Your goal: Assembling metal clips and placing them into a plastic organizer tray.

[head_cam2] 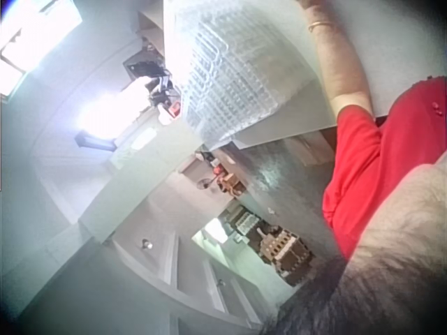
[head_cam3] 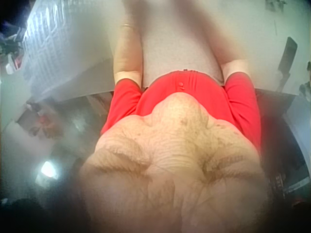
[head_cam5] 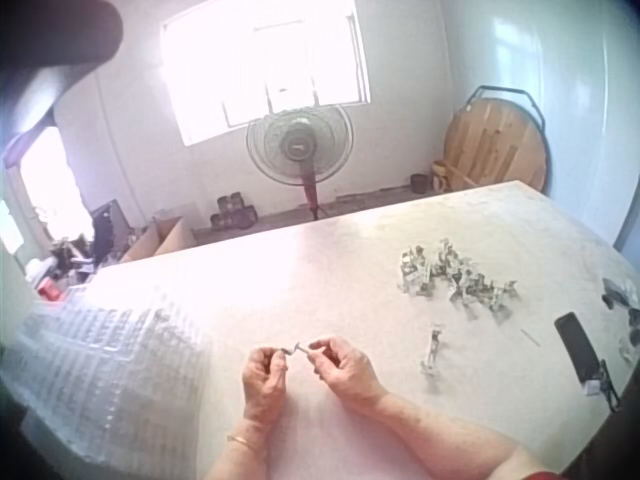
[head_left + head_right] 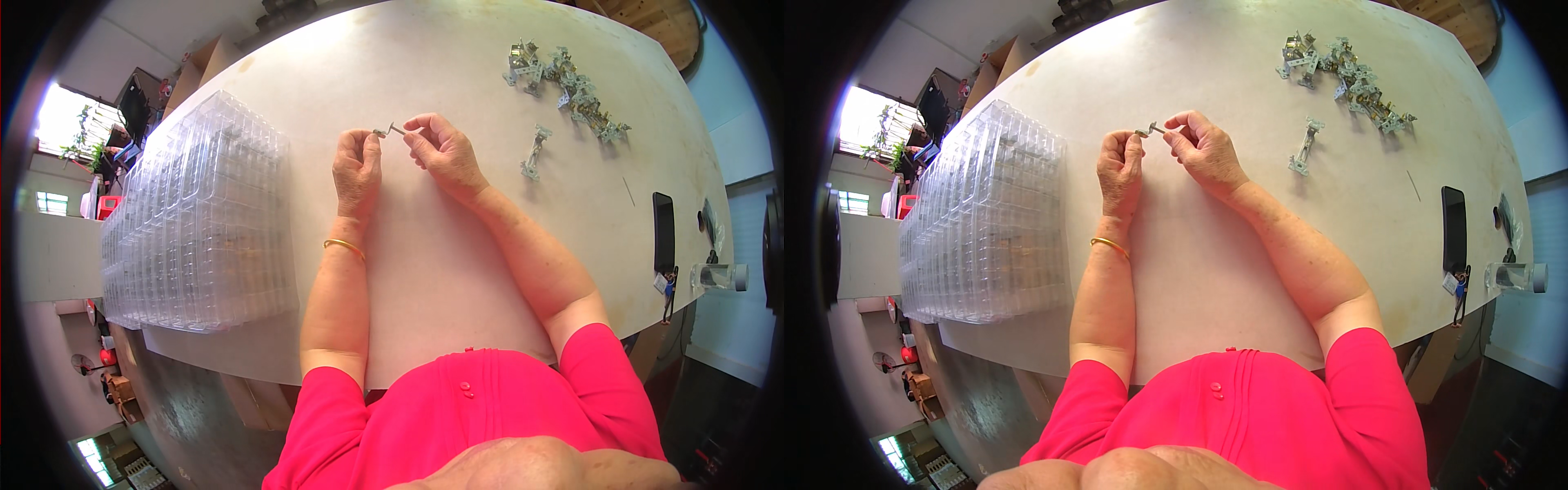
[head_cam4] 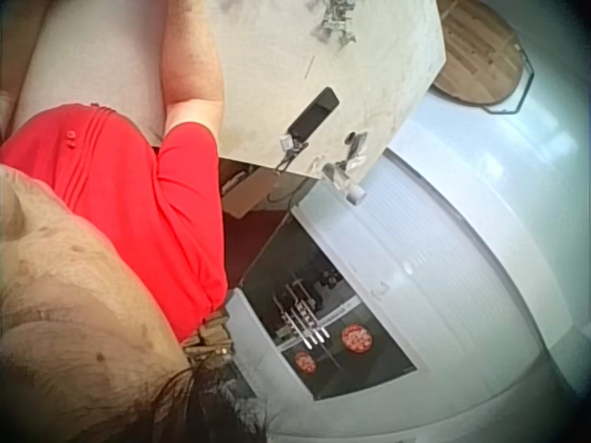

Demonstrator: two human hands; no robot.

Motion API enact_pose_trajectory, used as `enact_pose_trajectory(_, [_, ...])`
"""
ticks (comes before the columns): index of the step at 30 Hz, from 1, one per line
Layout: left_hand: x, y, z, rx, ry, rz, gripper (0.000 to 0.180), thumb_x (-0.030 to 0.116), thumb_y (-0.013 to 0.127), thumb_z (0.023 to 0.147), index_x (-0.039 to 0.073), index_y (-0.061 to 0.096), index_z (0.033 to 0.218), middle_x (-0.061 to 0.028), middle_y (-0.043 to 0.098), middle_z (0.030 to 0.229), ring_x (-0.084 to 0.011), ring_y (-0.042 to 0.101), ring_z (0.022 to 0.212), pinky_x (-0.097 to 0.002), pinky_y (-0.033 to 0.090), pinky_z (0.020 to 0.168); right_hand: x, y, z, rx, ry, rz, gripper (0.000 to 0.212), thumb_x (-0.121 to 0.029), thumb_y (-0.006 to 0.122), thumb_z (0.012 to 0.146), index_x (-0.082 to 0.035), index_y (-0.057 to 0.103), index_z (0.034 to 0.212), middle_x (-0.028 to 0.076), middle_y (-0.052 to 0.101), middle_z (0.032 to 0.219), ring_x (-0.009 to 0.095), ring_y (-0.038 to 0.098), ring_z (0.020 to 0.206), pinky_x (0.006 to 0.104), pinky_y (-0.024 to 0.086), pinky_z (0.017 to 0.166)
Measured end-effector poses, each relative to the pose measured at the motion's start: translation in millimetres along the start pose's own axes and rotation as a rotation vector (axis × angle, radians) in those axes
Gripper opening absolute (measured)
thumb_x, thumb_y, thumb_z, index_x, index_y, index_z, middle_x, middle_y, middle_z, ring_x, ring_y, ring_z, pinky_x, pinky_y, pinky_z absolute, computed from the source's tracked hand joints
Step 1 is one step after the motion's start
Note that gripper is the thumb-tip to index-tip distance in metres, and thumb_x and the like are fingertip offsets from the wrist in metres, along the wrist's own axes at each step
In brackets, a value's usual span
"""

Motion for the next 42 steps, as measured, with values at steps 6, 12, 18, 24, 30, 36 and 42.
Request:
enact_pose_trajectory(6, [3.8, -2.8, -1.1, -0.002, 0.011, 0.110, 0.007, 0.011, 0.058, 0.099, 0.005, 0.058, 0.095, 0.0023, 0.056, 0.081, -0.0051, 0.051, 0.074, -0.0210, 0.044, 0.067, -2.8, -1.2, 0.6, -0.040, -0.004, 0.072, 0.017, -0.013, 0.062, 0.096, -0.004, 0.061, 0.110, 0.001, 0.063, 0.076, 0.007, 0.058, 0.068, 0.0229, 0.050, 0.061])
enact_pose_trajectory(12, [7.6, -6.0, -1.1, -0.013, 0.023, 0.151, 0.007, 0.009, 0.059, 0.098, 0.006, 0.059, 0.092, 0.0050, 0.054, 0.077, -0.0032, 0.048, 0.070, -0.0202, 0.041, 0.062, -8.9, -1.7, 0.3, -0.091, 0.039, 0.078, 0.017, -0.013, 0.062, 0.096, -0.004, 0.062, 0.110, 0.000, 0.063, 0.076, 0.006, 0.058, 0.068, 0.0220, 0.050, 0.060])
enact_pose_trajectory(18, [14.0, 1.3, -4.6, -0.071, 0.116, 0.298, 0.007, 0.008, 0.063, 0.093, 0.005, 0.059, 0.088, -0.0032, 0.062, 0.069, -0.0102, 0.053, 0.060, -0.0278, 0.045, 0.057, -0.4, -5.6, 3.5, -0.131, 0.056, 0.109, 0.017, -0.015, 0.060, 0.097, -0.004, 0.063, 0.110, 0.001, 0.064, 0.077, 0.006, 0.059, 0.069, 0.0220, 0.050, 0.059])
enact_pose_trajectory(24, [13.1, 3.9, -4.4, -0.077, 0.230, 0.353, 0.007, 0.007, 0.064, 0.090, 0.005, 0.059, 0.086, -0.0096, 0.065, 0.072, -0.0194, 0.059, 0.060, -0.0323, 0.048, 0.059, -0.7, -5.3, 4.4, -0.100, 0.033, -0.030, 0.016, -0.018, 0.061, 0.095, -0.005, 0.068, 0.101, 0.002, 0.064, 0.080, 0.008, 0.059, 0.073, 0.0253, 0.051, 0.067])
enact_pose_trajectory(30, [16.4, 9.5, -7.7, -0.133, 0.285, 0.386, 0.007, 0.006, 0.065, 0.090, 0.005, 0.059, 0.086, -0.0098, 0.064, 0.071, -0.0201, 0.058, 0.060, -0.0317, 0.048, 0.059, 7.0, -8.6, 6.8, 0.060, -0.094, -0.192, 0.014, -0.020, 0.066, 0.091, -0.008, 0.072, 0.096, 0.005, 0.061, 0.101, 0.013, 0.058, 0.089, 0.0294, 0.051, 0.078])
enact_pose_trajectory(36, [16.2, 12.2, -11.4, -0.169, 0.227, 0.273, 0.006, 0.007, 0.063, 0.095, 0.005, 0.061, 0.090, 0.0014, 0.059, 0.073, -0.0059, 0.048, 0.062, -0.0228, 0.043, 0.058, 13.1, -7.5, 11.3, 0.145, -0.138, 0.025, 0.013, -0.019, 0.067, 0.092, -0.008, 0.070, 0.098, 0.004, 0.062, 0.095, 0.011, 0.057, 0.084, 0.0272, 0.051, 0.075])
enact_pose_trajectory(42, [11.2, 0.2, -2.0, -0.079, -0.123, -0.108, 0.010, 0.014, 0.058, 0.099, 0.006, 0.061, 0.093, 0.0028, 0.056, 0.074, -0.0031, 0.045, 0.063, -0.0188, 0.037, 0.057, 2.3, -7.8, 7.1, 0.083, 0.069, 0.228, 0.013, -0.021, 0.065, 0.095, -0.008, 0.068, 0.099, -0.003, 0.060, 0.070, 0.007, 0.056, 0.065, 0.0235, 0.047, 0.060])
Point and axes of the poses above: each hand's wrist, its own z-axis towards the middle knuckle, its own y-axis out of the palm, x = y × z, the point moved 2 cm from there along z, towards the middle knuckle
